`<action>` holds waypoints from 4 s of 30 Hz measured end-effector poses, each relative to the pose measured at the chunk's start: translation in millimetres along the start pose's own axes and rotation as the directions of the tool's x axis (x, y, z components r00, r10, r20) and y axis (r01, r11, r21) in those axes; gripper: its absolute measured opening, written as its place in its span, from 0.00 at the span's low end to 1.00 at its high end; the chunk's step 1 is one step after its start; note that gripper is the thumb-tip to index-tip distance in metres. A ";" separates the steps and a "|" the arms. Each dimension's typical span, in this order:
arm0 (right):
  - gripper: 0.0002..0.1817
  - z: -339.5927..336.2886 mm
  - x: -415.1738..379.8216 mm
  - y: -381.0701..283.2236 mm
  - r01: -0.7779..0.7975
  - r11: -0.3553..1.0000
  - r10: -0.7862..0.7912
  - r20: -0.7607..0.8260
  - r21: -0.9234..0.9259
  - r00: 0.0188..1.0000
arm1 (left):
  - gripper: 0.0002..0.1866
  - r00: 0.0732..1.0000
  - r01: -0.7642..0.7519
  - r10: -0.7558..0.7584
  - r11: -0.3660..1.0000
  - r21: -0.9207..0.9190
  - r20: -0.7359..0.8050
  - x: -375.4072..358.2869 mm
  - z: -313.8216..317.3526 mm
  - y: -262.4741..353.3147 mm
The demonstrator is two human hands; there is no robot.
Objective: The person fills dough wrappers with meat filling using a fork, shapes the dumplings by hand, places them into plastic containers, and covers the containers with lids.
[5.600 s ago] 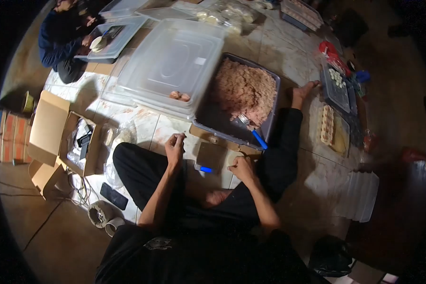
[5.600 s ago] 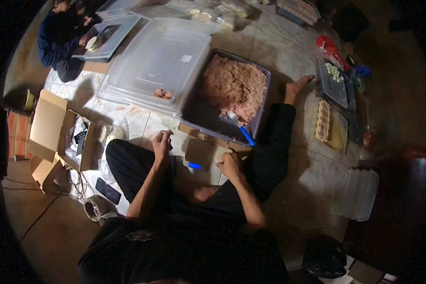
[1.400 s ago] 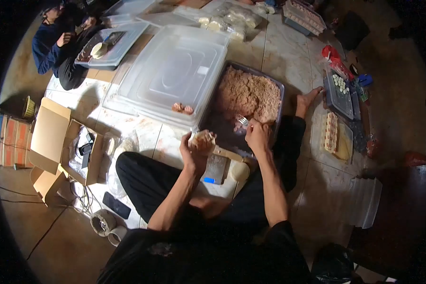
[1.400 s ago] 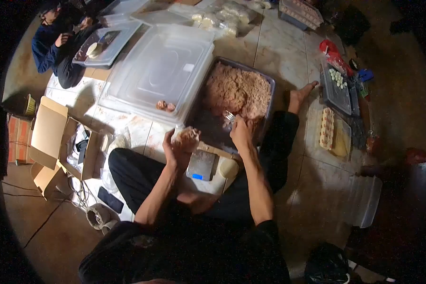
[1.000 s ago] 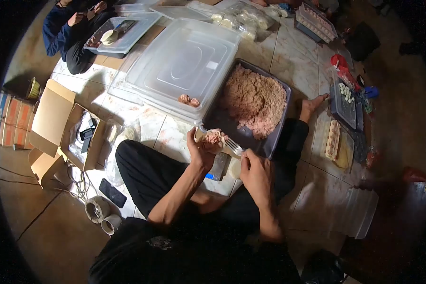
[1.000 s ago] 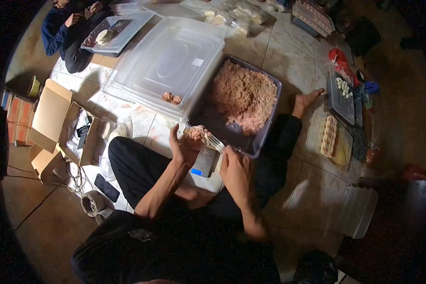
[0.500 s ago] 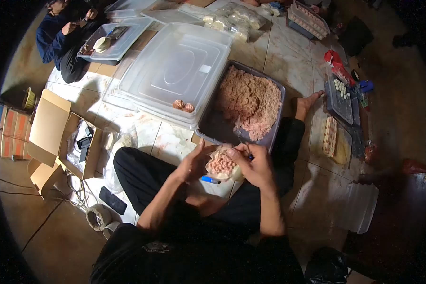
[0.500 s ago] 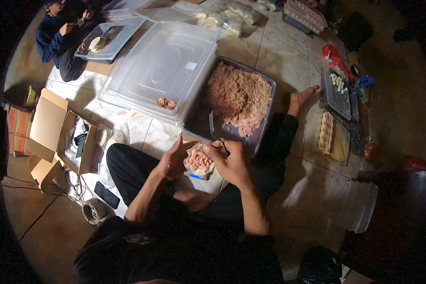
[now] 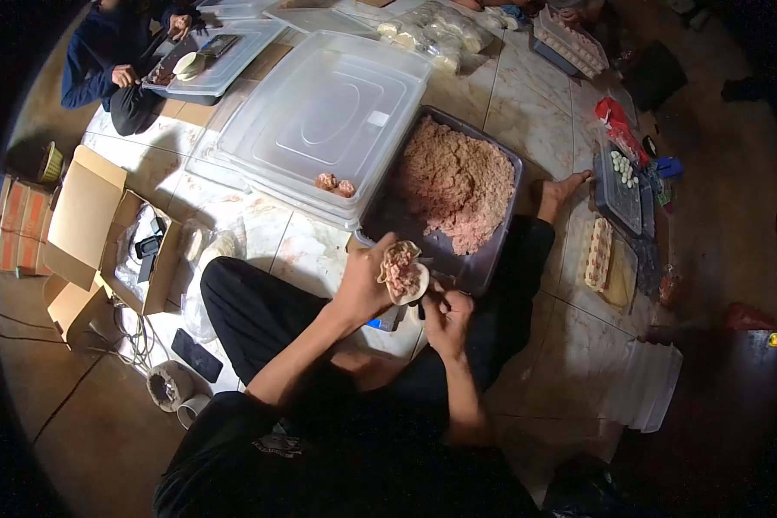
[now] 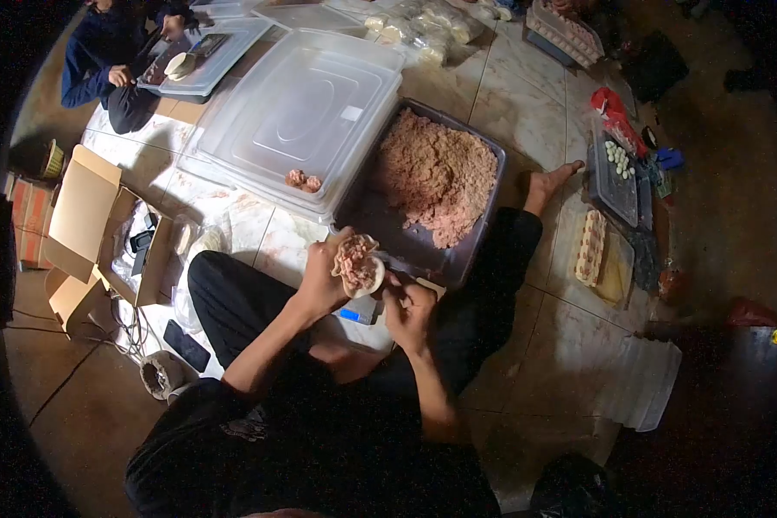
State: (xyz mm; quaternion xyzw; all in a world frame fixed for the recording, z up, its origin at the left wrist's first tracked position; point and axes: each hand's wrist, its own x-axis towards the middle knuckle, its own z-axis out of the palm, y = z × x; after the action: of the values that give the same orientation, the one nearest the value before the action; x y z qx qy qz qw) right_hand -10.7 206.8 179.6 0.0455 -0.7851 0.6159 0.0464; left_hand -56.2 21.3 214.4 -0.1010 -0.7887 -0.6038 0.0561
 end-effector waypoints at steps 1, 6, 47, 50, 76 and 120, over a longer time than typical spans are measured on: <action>0.07 -11.2 2.5 -2.6 0.042 0.973 -0.018 0.104 -0.228 0.994 | 0.21 0.999 -0.007 0.002 0.996 0.094 0.052 -2.8 1.1 2.1; 0.08 -35.5 15.0 -52.8 0.009 0.982 -0.002 0.036 -0.190 0.999 | 0.21 0.989 0.147 -0.142 0.970 -0.191 0.039 -1.3 -8.2 10.5; 0.04 -45.4 11.6 -152.3 0.113 0.792 -0.115 0.036 -0.599 0.993 | 0.21 0.982 0.185 -0.187 0.911 -0.368 0.032 4.3 -16.4 5.9; 0.06 -19.9 10.7 -160.5 0.234 0.810 -0.174 0.162 -0.537 0.971 | 0.17 0.982 0.186 -0.184 0.929 -0.321 0.037 9.3 -12.7 -2.5; 0.09 -43.6 172.3 119.7 -0.053 0.564 -0.181 -0.186 -0.824 0.966 | 0.13 0.950 0.305 -0.229 0.824 -0.478 0.213 5.4 10.2 -24.0; 0.05 -31.0 27.8 -147.8 0.299 0.787 -0.084 0.385 -0.540 0.919 | 0.19 0.938 0.001 0.092 0.964 -0.267 0.333 -2.0 -15.6 -1.8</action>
State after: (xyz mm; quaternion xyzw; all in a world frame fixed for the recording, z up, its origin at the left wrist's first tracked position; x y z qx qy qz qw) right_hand -18.8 201.5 332.9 0.2153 -0.9238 0.3163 -0.0152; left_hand -55.2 5.6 216.3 -0.2295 -0.6965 -0.6749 -0.0819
